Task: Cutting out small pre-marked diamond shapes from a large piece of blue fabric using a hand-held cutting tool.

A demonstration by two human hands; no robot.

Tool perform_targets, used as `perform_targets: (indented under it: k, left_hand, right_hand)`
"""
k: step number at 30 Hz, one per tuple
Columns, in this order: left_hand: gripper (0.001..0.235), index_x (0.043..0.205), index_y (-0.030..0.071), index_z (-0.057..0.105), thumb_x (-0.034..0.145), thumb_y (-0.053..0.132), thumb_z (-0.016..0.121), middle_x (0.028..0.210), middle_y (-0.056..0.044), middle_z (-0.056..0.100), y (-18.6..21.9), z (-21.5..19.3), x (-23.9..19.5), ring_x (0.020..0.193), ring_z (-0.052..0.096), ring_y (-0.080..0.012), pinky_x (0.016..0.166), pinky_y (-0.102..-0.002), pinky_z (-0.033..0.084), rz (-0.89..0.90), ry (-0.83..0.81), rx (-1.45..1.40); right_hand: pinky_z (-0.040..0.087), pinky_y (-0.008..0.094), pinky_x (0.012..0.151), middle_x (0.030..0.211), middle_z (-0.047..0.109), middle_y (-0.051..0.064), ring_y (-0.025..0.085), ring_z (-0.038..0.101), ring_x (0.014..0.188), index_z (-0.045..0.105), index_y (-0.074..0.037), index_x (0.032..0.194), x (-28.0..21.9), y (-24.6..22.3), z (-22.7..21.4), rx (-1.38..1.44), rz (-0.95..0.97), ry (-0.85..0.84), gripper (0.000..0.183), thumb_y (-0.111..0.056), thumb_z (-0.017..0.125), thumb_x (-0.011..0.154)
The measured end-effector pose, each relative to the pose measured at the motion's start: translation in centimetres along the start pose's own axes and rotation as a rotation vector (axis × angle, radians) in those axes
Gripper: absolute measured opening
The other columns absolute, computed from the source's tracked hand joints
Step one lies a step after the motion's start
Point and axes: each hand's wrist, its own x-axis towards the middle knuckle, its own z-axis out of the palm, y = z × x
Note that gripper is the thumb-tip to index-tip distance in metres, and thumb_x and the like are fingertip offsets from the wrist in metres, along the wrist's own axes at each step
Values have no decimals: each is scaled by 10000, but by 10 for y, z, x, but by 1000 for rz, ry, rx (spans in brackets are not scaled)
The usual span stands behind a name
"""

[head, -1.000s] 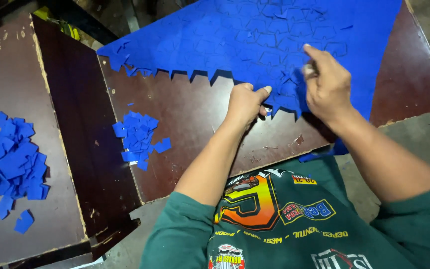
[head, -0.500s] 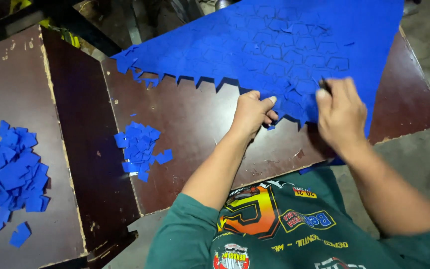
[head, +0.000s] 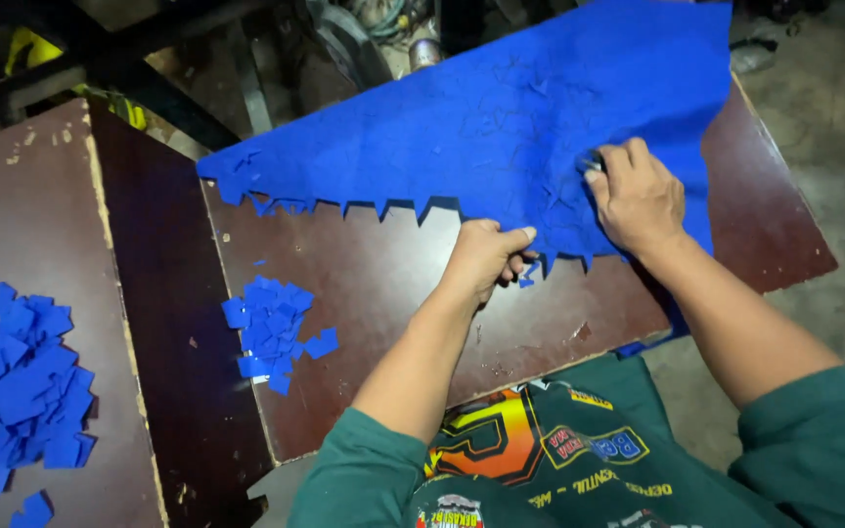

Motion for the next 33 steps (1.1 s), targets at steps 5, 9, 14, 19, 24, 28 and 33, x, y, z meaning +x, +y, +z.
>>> perform_targets:
  k: [5, 9, 14, 19, 24, 28, 33]
  left_hand:
    - [279, 947, -121, 545, 875, 96, 706, 715, -250, 713, 6, -1, -4, 379, 592, -93, 308, -165, 437, -37, -23, -60]
    - [273, 943, -98, 545, 917, 131, 690, 729, -258, 720, 0, -3, 3, 383, 602, -102, 301, -170, 442, -25, -7, -83]
    - [247, 866, -93, 575, 894, 122, 694, 696, -257, 712, 4, -1, 1, 353, 588, -111, 283, -191, 446, 6, 5, -45]
    - [237, 826, -93, 586, 878, 111, 693, 672, -264, 700, 3, 1, 0, 341, 585, -127, 278, -204, 444, 15, 14, -36]
    - [276, 925, -136, 580, 903, 114, 697, 726, -299, 694, 4, 4, 3, 404, 655, -191, 310, -246, 514, -17, 12, -90]
    - [297, 959, -137, 538, 919, 120, 680, 711, -315, 678, -4, 1, 11, 417, 667, -215, 327, -254, 533, -30, 6, -124]
    - [316, 1020, -135, 515, 952, 142, 651, 663, -264, 669, 0, 0, 7, 439, 686, -241, 358, -256, 567, -57, -6, -138]
  right_hand:
    - [607, 418, 694, 972, 529, 42, 317, 709, 805, 668, -171, 1200, 1, 14, 14, 96, 18, -23, 240, -368, 624, 1070]
    - [586, 477, 737, 982, 583, 110, 389, 697, 913, 679, -106, 1278, 2, 27, 24, 323, 33, -75, 254, -245, 612, 1075]
    - [533, 453, 696, 996, 640, 219, 368, 662, 797, 625, 25, 1423, 4, -8, -33, 732, 221, -92, 365, -151, 517, 1123]
    - [510, 356, 511, 890, 631, 169, 239, 616, 537, 528, 59, 1415, -29, -74, -88, 1293, 626, -287, 406, -93, 435, 1050]
    - [397, 279, 344, 759, 633, 166, 163, 501, 374, 632, 23, 1231, -61, -123, -105, 1531, 1062, -463, 315, -126, 443, 1028]
    - [375, 281, 314, 701, 618, 180, 173, 484, 334, 668, 36, 1170, -66, -125, -94, 1554, 1111, -452, 299, -155, 479, 1038]
    - [378, 269, 308, 735, 628, 188, 159, 500, 368, 659, 53, 1170, -71, -117, -82, 1543, 1157, -407, 307, -153, 474, 1036]
